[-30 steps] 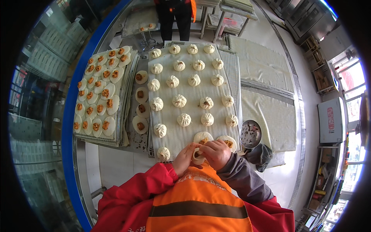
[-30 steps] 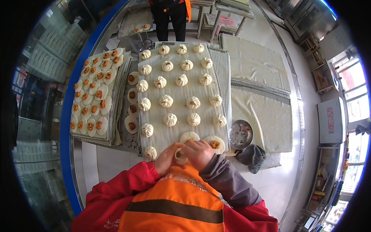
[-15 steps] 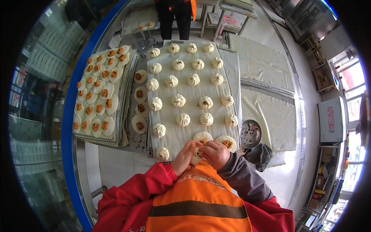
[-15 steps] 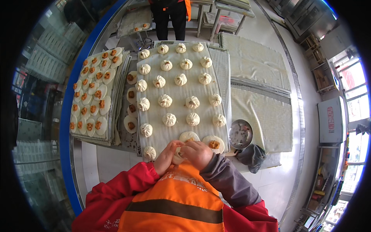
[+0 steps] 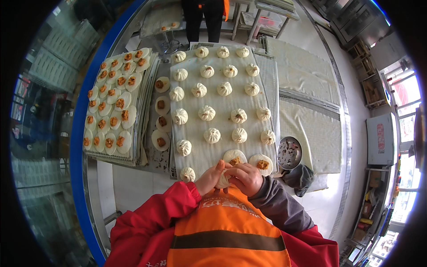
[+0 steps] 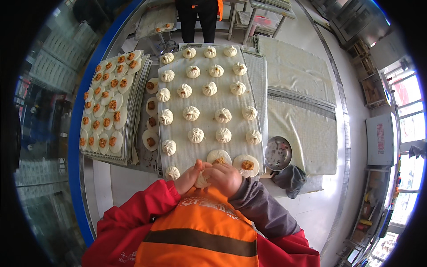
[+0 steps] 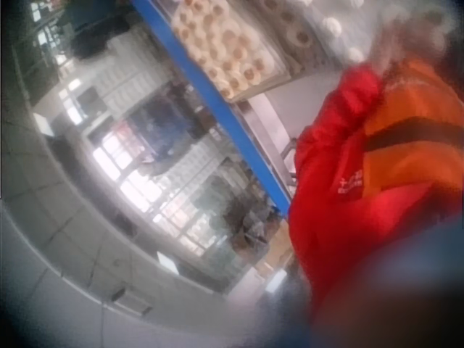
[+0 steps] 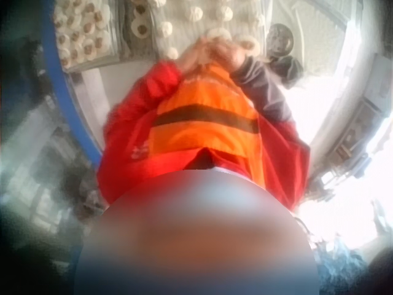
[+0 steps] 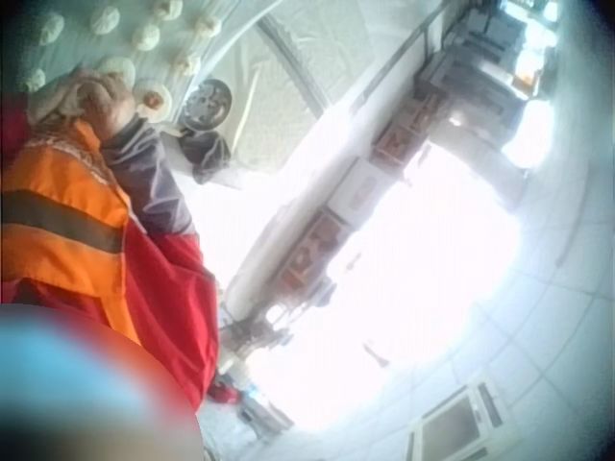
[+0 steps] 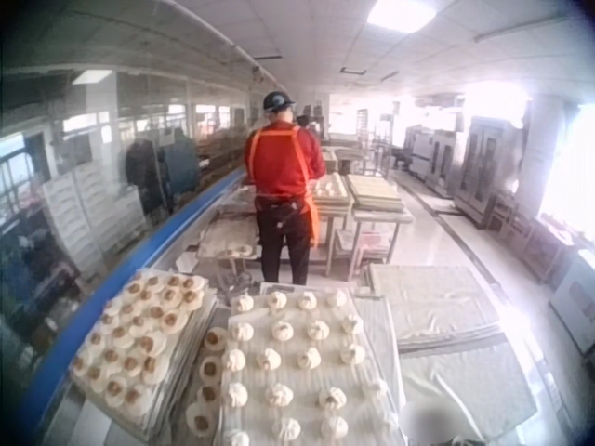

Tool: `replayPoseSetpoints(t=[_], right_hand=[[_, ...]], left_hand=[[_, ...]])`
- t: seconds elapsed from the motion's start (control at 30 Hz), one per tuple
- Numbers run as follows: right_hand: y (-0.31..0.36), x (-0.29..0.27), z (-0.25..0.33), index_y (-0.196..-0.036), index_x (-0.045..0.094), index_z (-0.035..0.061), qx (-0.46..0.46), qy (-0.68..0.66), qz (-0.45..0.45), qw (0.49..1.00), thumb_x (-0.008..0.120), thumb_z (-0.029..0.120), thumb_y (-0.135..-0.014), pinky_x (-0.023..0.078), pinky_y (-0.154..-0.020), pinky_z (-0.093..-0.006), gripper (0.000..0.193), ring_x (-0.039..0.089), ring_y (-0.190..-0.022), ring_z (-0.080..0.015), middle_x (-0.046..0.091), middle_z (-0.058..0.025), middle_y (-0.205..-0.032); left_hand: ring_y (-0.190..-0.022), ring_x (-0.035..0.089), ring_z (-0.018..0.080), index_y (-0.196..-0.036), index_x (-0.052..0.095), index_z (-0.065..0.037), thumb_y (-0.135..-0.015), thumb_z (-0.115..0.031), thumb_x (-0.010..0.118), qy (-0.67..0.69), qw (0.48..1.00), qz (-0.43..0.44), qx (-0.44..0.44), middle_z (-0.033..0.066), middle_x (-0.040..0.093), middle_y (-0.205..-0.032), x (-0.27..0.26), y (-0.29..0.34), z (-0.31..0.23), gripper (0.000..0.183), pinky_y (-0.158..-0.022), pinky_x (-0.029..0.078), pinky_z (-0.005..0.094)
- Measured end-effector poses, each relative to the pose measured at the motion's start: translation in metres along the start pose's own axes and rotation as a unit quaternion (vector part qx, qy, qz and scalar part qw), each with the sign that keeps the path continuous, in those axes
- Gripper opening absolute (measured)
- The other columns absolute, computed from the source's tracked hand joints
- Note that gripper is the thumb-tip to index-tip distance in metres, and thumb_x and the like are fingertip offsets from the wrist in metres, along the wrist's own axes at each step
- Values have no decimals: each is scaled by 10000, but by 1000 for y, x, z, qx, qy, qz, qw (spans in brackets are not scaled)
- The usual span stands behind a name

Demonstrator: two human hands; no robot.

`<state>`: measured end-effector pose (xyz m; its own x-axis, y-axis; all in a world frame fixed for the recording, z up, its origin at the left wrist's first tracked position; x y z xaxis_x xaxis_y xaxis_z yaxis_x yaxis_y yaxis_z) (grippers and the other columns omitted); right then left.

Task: The person picks round dough pieces from a conveyor belt, places them on a tray, and folds them into buns by hand. The finished buns are arranged on the tray as the task continues.

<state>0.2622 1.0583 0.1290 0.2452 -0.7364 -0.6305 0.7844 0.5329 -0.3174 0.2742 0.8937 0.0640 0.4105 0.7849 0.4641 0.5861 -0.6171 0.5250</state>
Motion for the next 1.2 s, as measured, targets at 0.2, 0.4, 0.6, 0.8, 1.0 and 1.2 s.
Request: replayPoseSetpoints(t=[0.2,0.4,0.6,0.8,1.0,1.2], right_hand=[[3,2,-2,-890,652,58,-13,-40,-35,999,681,19,-725,520,-652,-350,172,642,-734,-251,624,-70,-815],[10,2,-6,-937,667,37,34,-54,-50,997,679,12,-730,521,-658,-345,209,646,-731,-251,631,-84,-815],[8,-7,3,-968,645,20,-16,-8,-14,1000,662,-11,-735,511,-668,-346,236,636,-716,-262,622,-90,-821],[12,-18,4,-906,634,40,9,-133,2,991,662,10,-750,520,-630,-347,162,632,-714,-271,605,-85,-806],[30,-26,1,-900,638,43,66,-37,-42,996,684,-4,-750,520,-606,-354,164,640,-710,-266,609,-104,-822],[56,-33,-6,-934,643,24,136,-59,-101,984,766,66,-755,531,-645,-341,221,651,-737,-260,620,-97,-820]], left_hand=[[-563,578,107,-1150,530,-69,-959,-705,247,-22,997,-28,65,35,588,-745,0,-4,-5,721,-473,427,220],[-502,575,113,-1089,576,-70,-986,-668,228,-145,981,-73,109,43,587,-679,9,8,-12,700,-457,423,216],[-565,587,108,-1052,579,-69,-939,-734,247,13,997,-14,-72,63,634,-781,11,2,-17,752,-455,415,233],[-487,579,157,-1044,587,-78,-935,-732,283,110,980,30,-161,69,603,-720,25,-2,-19,730,-378,387,251],[-570,630,170,-1046,556,-55,-1019,-576,289,-12,997,-78,-15,67,580,-771,44,-15,-12,586,-431,497,243],[-725,650,156,-1078,520,-21,-1047,-496,295,-48,986,-88,136,91,580,-947,69,-30,-11,526,-524,573,258]])
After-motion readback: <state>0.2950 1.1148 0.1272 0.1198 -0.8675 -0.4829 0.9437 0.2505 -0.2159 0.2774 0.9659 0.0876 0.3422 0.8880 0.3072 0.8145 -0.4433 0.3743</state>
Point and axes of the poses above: each hand's wrist, its own y-axis away from the middle knuckle, its own x-axis out of the palm, z = x × y, the point moved 3 cm from there along -y, towards the middle knuckle
